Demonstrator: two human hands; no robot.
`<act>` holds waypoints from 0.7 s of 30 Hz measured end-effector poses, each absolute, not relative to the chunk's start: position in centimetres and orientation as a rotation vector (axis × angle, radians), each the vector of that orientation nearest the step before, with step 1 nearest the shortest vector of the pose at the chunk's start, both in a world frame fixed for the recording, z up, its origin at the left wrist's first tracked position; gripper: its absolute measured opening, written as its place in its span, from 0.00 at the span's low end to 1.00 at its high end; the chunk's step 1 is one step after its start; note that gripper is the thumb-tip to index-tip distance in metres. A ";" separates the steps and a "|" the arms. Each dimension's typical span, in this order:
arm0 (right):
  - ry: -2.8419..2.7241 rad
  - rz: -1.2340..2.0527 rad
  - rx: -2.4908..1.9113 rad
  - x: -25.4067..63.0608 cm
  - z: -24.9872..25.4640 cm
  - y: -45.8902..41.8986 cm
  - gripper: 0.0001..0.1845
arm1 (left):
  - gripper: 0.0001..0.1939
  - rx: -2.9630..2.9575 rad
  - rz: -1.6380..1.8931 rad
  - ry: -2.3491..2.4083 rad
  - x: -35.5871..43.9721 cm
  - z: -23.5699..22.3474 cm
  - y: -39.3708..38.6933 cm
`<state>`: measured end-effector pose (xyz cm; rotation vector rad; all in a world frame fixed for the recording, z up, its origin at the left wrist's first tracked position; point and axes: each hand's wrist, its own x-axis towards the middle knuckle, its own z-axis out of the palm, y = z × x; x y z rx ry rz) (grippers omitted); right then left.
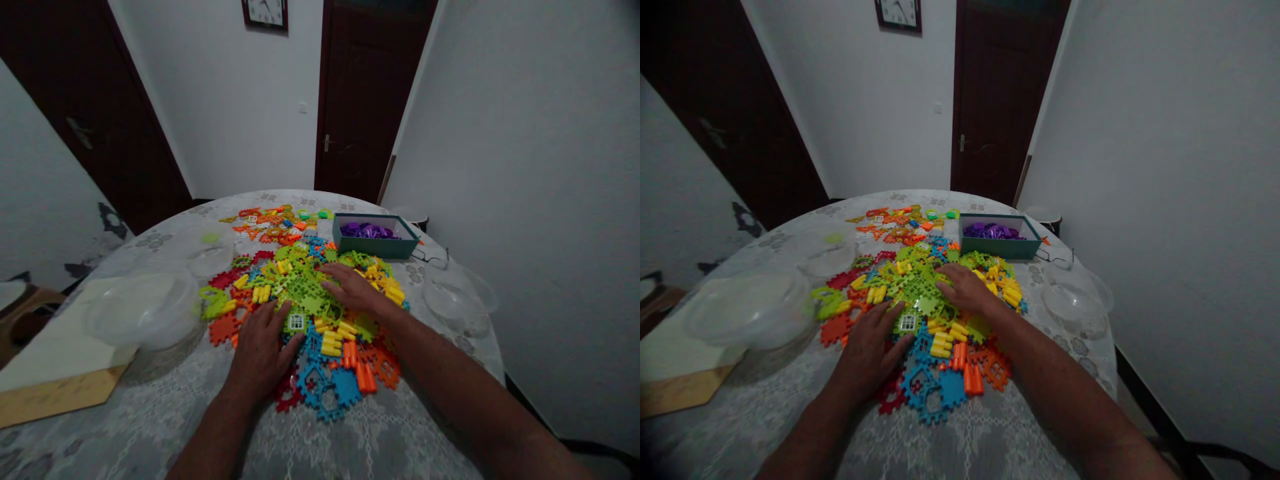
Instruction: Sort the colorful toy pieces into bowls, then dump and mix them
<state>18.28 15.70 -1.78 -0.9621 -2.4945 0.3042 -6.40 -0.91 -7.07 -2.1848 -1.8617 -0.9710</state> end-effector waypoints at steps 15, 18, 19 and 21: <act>-2.410 -0.356 -2.072 27.7 3.1 26.8 0.17 | 0.36 -2.363 -0.669 -2.034 -4.7 -5.0 -1.7; -2.480 -0.342 -2.028 27.9 3.7 27.2 0.17 | 0.36 -2.346 -0.735 -1.994 -4.8 -5.4 -1.6; -2.494 -0.348 -2.007 27.9 4.1 27.2 0.17 | 0.36 -2.336 -0.764 -1.976 -4.8 -5.6 -1.5; -2.510 -0.369 -1.961 27.8 5.0 27.1 0.17 | 0.36 -2.317 -0.813 -1.945 -4.9 -5.8 -1.4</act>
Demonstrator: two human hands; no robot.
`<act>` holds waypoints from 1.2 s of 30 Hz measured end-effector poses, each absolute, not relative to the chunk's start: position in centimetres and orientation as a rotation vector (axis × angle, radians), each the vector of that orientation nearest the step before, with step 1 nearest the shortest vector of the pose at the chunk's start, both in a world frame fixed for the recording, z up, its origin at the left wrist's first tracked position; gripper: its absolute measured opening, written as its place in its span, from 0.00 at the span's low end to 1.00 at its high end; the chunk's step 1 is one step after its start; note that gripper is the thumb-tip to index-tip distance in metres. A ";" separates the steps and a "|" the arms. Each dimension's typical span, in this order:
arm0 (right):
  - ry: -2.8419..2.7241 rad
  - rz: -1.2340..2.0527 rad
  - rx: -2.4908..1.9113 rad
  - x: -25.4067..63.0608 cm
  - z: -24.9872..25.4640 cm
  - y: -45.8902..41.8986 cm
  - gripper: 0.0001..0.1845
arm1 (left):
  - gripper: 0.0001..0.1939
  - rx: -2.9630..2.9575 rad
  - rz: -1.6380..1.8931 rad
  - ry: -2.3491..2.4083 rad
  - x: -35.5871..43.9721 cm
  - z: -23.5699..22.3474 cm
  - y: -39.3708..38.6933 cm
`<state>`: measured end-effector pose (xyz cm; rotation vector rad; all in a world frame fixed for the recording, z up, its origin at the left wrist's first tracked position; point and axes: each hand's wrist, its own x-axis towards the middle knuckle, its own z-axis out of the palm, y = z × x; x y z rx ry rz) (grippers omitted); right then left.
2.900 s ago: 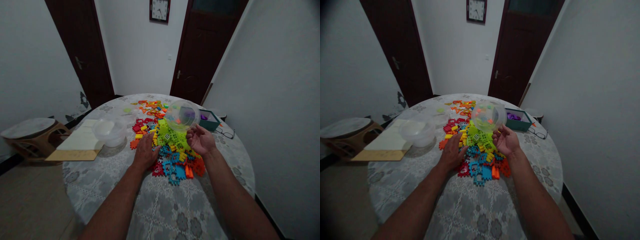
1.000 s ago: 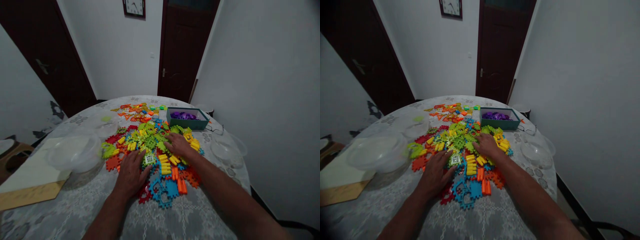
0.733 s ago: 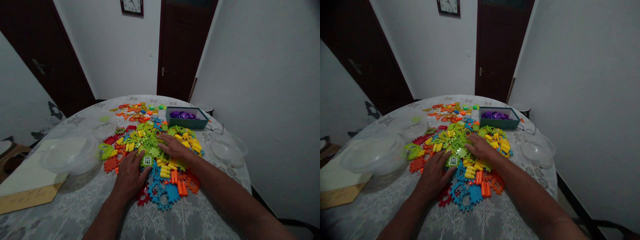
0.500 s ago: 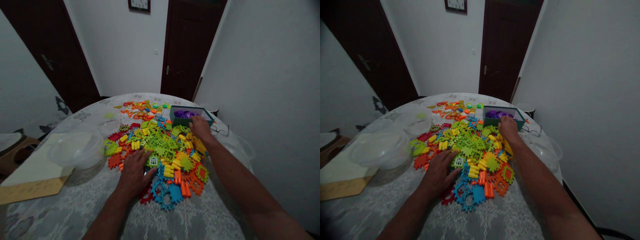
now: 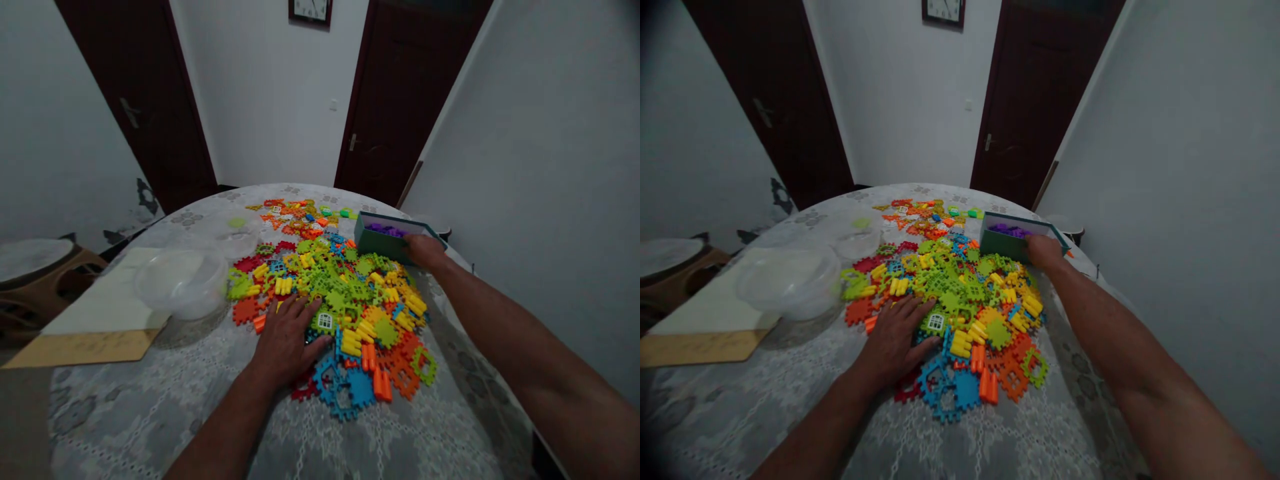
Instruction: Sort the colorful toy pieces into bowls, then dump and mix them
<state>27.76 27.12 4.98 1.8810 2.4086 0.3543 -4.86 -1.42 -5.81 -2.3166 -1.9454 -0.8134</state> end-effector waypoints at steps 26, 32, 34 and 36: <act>2.572 -1.640 1.811 16.2 19.2 11.8 0.10 | 0.12 -1.876 -1.163 -1.898 -6.5 -5.3 -1.2; 2.245 -2.014 2.097 14.2 17.5 13.2 0.12 | 0.19 -1.782 -1.184 -1.905 -6.4 -6.9 -0.7; 2.108 -2.172 2.052 14.0 16.3 13.7 0.15 | 0.21 -1.783 -1.171 -1.923 -6.4 -7.5 -0.5; 2.056 -2.232 1.970 13.9 14.9 14.1 0.16 | 0.22 -1.788 -1.158 -1.952 -6.4 -7.8 -0.3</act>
